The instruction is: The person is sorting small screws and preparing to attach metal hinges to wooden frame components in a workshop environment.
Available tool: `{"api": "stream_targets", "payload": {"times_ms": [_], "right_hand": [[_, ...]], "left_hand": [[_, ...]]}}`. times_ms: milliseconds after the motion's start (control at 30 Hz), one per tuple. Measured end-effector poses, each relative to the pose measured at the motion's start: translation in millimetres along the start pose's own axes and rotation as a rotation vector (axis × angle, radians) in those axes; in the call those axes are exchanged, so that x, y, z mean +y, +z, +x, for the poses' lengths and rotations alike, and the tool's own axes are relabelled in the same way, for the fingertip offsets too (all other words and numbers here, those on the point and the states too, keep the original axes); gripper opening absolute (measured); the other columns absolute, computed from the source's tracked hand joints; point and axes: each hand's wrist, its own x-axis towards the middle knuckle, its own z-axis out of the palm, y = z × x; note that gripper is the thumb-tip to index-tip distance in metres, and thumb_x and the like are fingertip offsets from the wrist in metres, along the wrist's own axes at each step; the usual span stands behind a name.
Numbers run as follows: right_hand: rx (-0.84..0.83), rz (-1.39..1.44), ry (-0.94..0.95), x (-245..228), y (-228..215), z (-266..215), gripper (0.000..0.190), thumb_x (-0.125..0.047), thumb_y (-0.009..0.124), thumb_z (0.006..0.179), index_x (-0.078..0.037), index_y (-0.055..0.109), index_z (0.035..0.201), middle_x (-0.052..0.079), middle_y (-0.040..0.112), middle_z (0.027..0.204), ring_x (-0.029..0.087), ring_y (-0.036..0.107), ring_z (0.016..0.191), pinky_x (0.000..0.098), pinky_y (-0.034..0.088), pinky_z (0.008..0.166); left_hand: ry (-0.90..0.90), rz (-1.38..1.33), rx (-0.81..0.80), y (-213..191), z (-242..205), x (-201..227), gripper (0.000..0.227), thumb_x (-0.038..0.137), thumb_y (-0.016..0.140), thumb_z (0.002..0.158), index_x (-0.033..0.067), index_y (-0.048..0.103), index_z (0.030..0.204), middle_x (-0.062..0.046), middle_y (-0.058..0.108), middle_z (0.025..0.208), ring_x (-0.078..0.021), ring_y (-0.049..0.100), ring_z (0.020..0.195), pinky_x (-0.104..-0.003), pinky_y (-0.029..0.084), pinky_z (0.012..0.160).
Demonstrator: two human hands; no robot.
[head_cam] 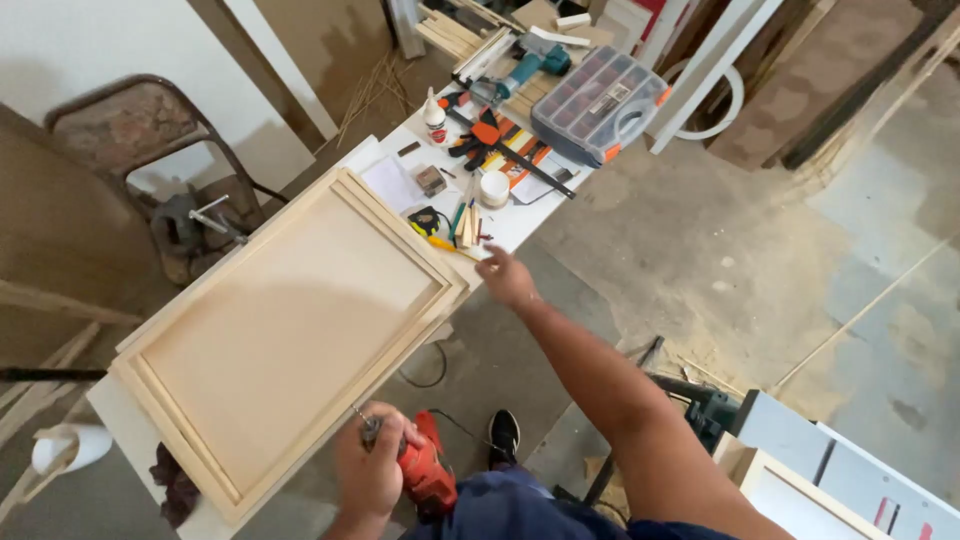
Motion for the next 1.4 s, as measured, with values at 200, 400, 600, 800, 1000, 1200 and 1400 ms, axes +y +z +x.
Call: {"api": "stream_targets", "payload": {"times_ms": [200, 400, 600, 800, 1000, 1200, 1400], "right_hand": [[-0.328, -0.008, -1.178, 86, 60, -195, 0.088, -0.070, 0.044, 0.101, 0.002, 0.041, 0.152, 0.026, 0.059, 0.138, 0.042, 0.064, 0.115, 0.0532, 0.048, 0.098], [0.233, -0.076, -0.975, 74, 101, -343, 0.058, -0.064, 0.061, 0.094, -0.007, 0.050, 0.096, 0.010, 0.052, 0.087, 0.031, 0.049, 0.072, 0.0412, 0.042, 0.071], [0.979, -0.439, -0.683, 127, 154, -441, 0.023, -0.018, 0.052, 0.098, -0.007, 0.048, 0.079, 0.010, 0.052, 0.076, 0.029, 0.048, 0.063, 0.0383, 0.042, 0.064], [1.233, -0.712, -0.284, 162, 206, -565, 0.015, -0.005, 0.058, 0.091, -0.009, 0.050, 0.079, 0.006, 0.056, 0.073, 0.025, 0.046, 0.058, 0.0363, 0.037, 0.057], [1.403, -0.779, -0.145, 157, 256, -648, 0.021, -0.005, 0.050, 0.095, -0.012, 0.042, 0.077, 0.005, 0.049, 0.068, 0.025, 0.040, 0.054, 0.0362, 0.037, 0.059], [1.558, -0.801, -0.041, 183, 278, -700, 0.008, -0.009, 0.059, 0.092, -0.014, 0.053, 0.090, 0.002, 0.064, 0.080, 0.022, 0.057, 0.063, 0.0355, 0.044, 0.068], [1.546, -0.736, -0.020, 224, 279, -767, 0.006, -0.008, 0.060, 0.089, -0.013, 0.056, 0.088, 0.001, 0.067, 0.079, 0.023, 0.058, 0.064, 0.0356, 0.044, 0.066]], "left_hand": [[-0.197, -0.177, -0.182, 7, 39, -3, 0.054, 0.042, 0.058, 0.093, 0.0018, 0.061, 0.057, -0.017, 0.065, 0.053, -0.0263, 0.062, 0.048, -0.038, 0.054, 0.055], [-0.316, -0.460, -0.735, 46, 19, 1, 0.048, 0.048, 0.062, 0.095, 0.0087, 0.054, 0.068, -0.010, 0.057, 0.053, -0.0235, 0.059, 0.048, -0.038, 0.051, 0.052], [-0.348, -0.545, -1.346, 71, -71, 37, 0.055, 0.059, 0.067, 0.087, 0.0057, 0.059, 0.077, -0.010, 0.062, 0.061, -0.0237, 0.065, 0.056, -0.041, 0.059, 0.063], [-0.440, -0.166, -1.410, 73, -200, 27, 0.020, 0.018, 0.073, 0.083, 0.0075, 0.064, 0.068, -0.010, 0.070, 0.066, -0.0189, 0.065, 0.060, -0.037, 0.059, 0.060], [-0.531, -0.183, -1.664, 51, -293, 19, 0.013, 0.009, 0.072, 0.083, 0.0073, 0.058, 0.083, -0.010, 0.062, 0.064, -0.0234, 0.067, 0.064, -0.039, 0.055, 0.064], [-0.426, -0.122, -1.780, 45, -362, 46, 0.011, 0.008, 0.070, 0.082, 0.0066, 0.059, 0.079, -0.009, 0.062, 0.060, -0.0236, 0.067, 0.063, -0.042, 0.059, 0.066], [-0.394, -0.029, -1.751, 62, -442, 32, 0.011, 0.012, 0.069, 0.086, 0.0068, 0.059, 0.082, -0.009, 0.065, 0.064, -0.0246, 0.069, 0.065, -0.040, 0.059, 0.065]]}}
